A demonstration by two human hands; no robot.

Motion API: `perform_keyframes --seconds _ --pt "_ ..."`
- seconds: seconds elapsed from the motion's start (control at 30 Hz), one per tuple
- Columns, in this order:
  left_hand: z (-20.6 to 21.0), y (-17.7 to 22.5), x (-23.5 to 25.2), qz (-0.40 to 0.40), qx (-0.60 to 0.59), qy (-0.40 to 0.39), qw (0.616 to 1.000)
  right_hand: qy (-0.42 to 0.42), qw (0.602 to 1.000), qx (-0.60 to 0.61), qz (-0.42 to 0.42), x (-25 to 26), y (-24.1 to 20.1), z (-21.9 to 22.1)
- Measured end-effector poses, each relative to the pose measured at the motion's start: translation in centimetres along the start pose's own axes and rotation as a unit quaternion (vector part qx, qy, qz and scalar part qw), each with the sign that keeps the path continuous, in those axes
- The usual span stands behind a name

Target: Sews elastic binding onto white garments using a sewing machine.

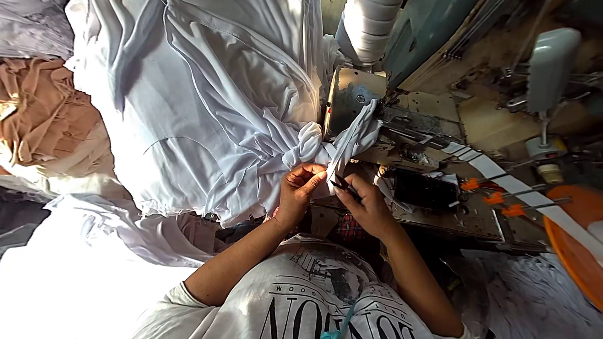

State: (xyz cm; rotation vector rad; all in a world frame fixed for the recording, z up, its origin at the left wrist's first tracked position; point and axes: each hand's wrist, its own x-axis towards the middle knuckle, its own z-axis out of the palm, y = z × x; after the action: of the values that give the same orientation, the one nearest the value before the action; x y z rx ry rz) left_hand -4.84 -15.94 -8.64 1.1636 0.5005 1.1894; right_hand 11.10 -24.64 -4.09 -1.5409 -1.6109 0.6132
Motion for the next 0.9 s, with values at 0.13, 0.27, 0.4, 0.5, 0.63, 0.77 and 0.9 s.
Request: perform_keyframes --seconds 0.13,0.27,0.4,0.5,0.63,0.77,0.9 --pt "-0.1 0.1 -0.4 0.012 0.001 0.019 1.0 0.05 0.99 -0.133 -0.018 -0.4 -0.5 0.9" --pt "0.0 0.3 -0.7 0.033 -0.006 0.045 0.998 0.049 0.989 -0.137 -0.028 -0.2 -0.8 1.2" --pt "0.0 0.4 -0.9 0.033 -0.015 0.054 0.998 0.049 0.989 -0.13 -0.047 0.3 -0.8 1.7" --pt "0.0 0.4 -1.1 0.015 -0.027 0.053 0.998 0.059 0.99 -0.12 -0.049 0.5 -0.9 1.9" --pt "0.1 0.6 -1.3 -0.007 -0.045 0.052 0.998 0.057 0.991 -0.119 -0.021 0.3 -1.2 1.5" --pt "0.2 0.7 -1.4 -0.009 -0.046 0.049 0.998 0.059 0.983 -0.167 -0.052 0.2 -1.2 1.4" --pt "0.5 0.6 -1.4 0.006 -0.038 0.05 0.998 0.06 0.977 -0.193 -0.067 0.4 -1.5 1.8"
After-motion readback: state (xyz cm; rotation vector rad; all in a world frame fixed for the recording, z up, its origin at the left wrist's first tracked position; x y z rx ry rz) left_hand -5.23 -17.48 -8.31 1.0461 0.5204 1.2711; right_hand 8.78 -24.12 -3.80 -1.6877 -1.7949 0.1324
